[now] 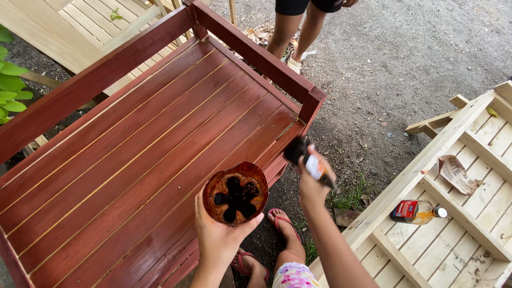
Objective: The person holds a coconut-shell bowl of dark wood stain in one hand and a wide brush in the other, brushing the stain onto the slats and frame of a red wooden bench-style shelf. They work across the top surface, then the lower shelf and side rails, dipping the brush back into the bowl as needed.
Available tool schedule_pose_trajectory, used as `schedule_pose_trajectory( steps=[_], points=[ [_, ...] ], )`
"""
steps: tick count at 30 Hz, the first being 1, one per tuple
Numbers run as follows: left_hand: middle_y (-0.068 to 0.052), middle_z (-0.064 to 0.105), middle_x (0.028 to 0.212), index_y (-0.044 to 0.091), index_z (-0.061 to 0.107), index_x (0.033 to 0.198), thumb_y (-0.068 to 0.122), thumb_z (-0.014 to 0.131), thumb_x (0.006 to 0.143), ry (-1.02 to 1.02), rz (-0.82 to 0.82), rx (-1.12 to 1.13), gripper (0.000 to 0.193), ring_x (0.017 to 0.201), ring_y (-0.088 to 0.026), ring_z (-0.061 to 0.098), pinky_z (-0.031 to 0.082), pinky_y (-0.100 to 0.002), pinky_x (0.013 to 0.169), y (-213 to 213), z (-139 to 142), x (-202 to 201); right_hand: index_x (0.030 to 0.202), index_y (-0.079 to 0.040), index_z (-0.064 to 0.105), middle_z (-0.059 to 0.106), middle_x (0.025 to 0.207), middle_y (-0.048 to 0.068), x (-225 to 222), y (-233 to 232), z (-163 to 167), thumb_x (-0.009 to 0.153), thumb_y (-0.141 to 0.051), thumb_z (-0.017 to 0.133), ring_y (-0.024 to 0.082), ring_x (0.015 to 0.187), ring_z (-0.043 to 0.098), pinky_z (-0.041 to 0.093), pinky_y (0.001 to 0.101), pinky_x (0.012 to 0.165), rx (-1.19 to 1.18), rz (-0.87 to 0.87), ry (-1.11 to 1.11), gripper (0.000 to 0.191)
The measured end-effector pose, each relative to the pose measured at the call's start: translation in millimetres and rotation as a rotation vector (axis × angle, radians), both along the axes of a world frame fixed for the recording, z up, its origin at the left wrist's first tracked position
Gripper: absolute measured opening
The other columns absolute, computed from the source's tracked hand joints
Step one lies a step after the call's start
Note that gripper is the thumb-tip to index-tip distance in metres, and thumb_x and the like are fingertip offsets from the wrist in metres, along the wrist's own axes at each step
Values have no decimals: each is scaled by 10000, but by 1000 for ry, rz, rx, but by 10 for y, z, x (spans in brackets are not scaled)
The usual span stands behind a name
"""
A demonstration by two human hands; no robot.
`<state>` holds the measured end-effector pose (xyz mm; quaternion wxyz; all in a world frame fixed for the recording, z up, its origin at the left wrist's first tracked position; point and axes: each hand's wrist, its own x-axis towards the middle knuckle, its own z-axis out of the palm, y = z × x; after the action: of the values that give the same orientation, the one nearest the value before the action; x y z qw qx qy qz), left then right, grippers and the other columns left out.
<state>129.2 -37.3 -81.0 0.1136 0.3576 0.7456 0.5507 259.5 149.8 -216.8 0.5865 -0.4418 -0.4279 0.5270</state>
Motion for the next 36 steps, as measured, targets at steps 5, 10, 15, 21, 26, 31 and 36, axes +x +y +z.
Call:
schedule_pose_trajectory(
  steps=[5, 10, 15, 21, 26, 31, 36],
  points=[
    [-141, 618, 1170, -5, 552, 1236, 283, 992, 536, 14, -14, -14, 876, 1073, -280, 660, 537, -425, 911, 76, 22, -11, 1196, -29, 738, 730, 1024, 61, 144, 234, 10, 862, 15, 777, 103, 832, 663, 569, 245, 706, 56, 94, -97, 340],
    [-146, 615, 1181, -1, 550, 1247, 266, 987, 553, 23, -29, 21, 862, 1085, -289, 659, 536, -426, 928, 80, 49, 62, 1173, -24, 746, 732, 1020, 42, 263, 389, 50, 904, -19, 773, 77, 886, 650, 521, 229, 796, 228, 148, -285, 269],
    [-133, 615, 1182, 0, 520, 1277, 277, 974, 537, -79, -43, 39, 911, 1068, -272, 681, 557, -410, 903, 25, 70, 125, 1122, -55, 779, 738, 927, 29, 417, 229, 119, 908, -40, 761, 71, 816, 636, 487, 226, 743, 267, 185, -406, 215],
    [-140, 622, 1178, -9, 536, 1264, 288, 984, 542, -17, -5, 3, 900, 1071, -282, 671, 540, -420, 927, -64, 36, 86, 1121, -48, 764, 725, 937, 10, 469, 336, 82, 901, -47, 772, 57, 838, 633, 497, 222, 765, 261, 144, -394, 221],
    [-137, 631, 1173, -8, 535, 1271, 308, 978, 525, -3, -8, 37, 924, 1080, -281, 671, 538, -421, 921, -97, 37, 60, 1099, -46, 768, 720, 915, 4, 368, 304, -31, 888, -42, 775, 45, 826, 616, 491, 217, 751, 250, 183, -375, 212],
    [-138, 628, 1173, 2, 543, 1263, 305, 978, 543, -12, -8, 2, 894, 1082, -277, 669, 537, -422, 933, -112, 49, 25, 1056, -44, 785, 706, 880, -8, 392, 415, 134, 891, -38, 778, 52, 765, 561, 456, 218, 689, 207, 192, -449, 165],
    [-161, 584, 1200, -11, 518, 1281, 295, 983, 535, -3, -8, -16, 931, 1109, -294, 636, 525, -433, 930, -70, 47, 17, 1056, -53, 755, 691, 914, 10, 580, 450, 411, 882, -1, 799, 103, 811, 642, 531, 246, 743, 283, 160, -220, 187]
  ],
)
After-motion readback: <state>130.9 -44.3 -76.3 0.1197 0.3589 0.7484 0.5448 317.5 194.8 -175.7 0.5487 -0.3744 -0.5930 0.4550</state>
